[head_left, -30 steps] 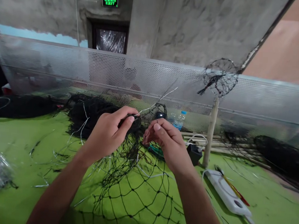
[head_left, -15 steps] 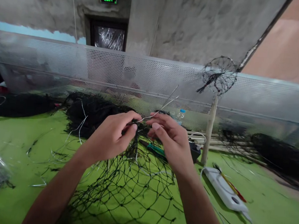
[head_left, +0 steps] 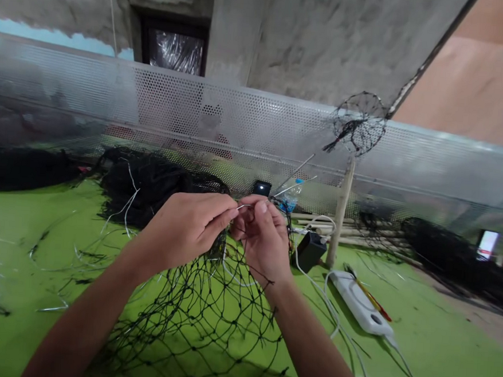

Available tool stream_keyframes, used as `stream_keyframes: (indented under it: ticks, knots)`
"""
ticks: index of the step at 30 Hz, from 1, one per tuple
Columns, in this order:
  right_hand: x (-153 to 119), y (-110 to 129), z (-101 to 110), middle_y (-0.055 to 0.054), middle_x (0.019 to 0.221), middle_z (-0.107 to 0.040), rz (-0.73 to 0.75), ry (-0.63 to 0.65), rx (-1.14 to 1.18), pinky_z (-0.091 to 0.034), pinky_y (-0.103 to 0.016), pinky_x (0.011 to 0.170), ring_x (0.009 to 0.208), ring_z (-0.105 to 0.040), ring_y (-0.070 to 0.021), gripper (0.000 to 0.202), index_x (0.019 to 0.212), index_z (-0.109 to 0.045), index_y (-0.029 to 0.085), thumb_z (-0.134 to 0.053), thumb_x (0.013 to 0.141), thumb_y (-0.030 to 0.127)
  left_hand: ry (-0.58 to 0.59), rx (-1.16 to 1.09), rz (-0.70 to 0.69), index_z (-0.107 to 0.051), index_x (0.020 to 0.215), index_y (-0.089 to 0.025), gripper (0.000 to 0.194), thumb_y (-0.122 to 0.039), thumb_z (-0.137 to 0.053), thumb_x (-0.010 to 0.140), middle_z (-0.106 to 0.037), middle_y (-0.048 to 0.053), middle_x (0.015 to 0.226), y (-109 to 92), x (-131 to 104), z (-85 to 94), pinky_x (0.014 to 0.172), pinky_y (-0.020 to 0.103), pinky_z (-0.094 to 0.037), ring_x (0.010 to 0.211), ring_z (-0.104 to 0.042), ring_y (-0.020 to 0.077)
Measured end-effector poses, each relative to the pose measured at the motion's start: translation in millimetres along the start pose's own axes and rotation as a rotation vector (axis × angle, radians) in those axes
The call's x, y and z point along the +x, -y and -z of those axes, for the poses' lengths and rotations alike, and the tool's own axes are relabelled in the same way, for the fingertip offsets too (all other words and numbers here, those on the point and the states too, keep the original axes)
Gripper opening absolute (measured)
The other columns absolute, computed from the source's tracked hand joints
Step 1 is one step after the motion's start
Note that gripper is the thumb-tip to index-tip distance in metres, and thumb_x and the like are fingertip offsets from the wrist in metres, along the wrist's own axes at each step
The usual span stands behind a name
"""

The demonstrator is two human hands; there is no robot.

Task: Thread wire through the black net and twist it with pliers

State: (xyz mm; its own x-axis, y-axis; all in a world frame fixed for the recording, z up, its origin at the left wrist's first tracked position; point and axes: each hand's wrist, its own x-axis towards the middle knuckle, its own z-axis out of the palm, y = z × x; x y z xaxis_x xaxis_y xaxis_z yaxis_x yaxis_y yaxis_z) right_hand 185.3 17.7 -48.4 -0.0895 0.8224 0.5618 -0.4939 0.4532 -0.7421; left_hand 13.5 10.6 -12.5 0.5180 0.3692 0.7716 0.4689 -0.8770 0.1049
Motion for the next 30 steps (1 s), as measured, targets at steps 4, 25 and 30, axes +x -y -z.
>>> stream_keyframes:
  ticks: [4, 25, 30]
  knots:
    - [-1, 1, -2, 0.004, 0.069, -0.058, 0.037, -0.029, -0.024, -0.047, -0.020, 0.051, 0.058, -0.052, -0.0087, 0.021, 0.091, -0.077, 0.029, -0.071, 0.093, 0.048, -0.010, 0.016, -0.052, -0.065, 0.092, -0.015, 0.024, -0.022, -0.048, 0.108, -0.067, -0.002, 0.081, 4, -1, -0.7, 0.067, 0.025, -0.041, 0.070, -0.058, 0.0096]
    - [-2, 13, -3, 0.004, 0.063, -0.058, -0.010, -0.013, -0.055, -0.039, -0.021, 0.039, 0.048, -0.044, -0.0089, 0.027, 0.078, -0.075, 0.027, -0.072, 0.089, 0.051, 0.005, -0.092, -0.218, -0.064, 0.096, -0.019, 0.021, -0.024, -0.048, 0.109, -0.070, -0.001, 0.080, 16, 4, -3.3, 0.071, 0.021, -0.048, 0.075, -0.066, 0.0096]
    - [-4, 12, -4, 0.003, 0.063, -0.059, 0.000, 0.007, -0.063, -0.038, -0.021, 0.037, 0.047, -0.044, -0.0089, 0.028, 0.078, -0.075, 0.026, -0.074, 0.088, 0.052, 0.015, -0.120, -0.221, -0.067, 0.099, -0.020, 0.022, -0.026, -0.048, 0.109, -0.072, 0.000, 0.081, 19, 2, -0.4, 0.070, 0.021, -0.049, 0.074, -0.067, 0.0098]
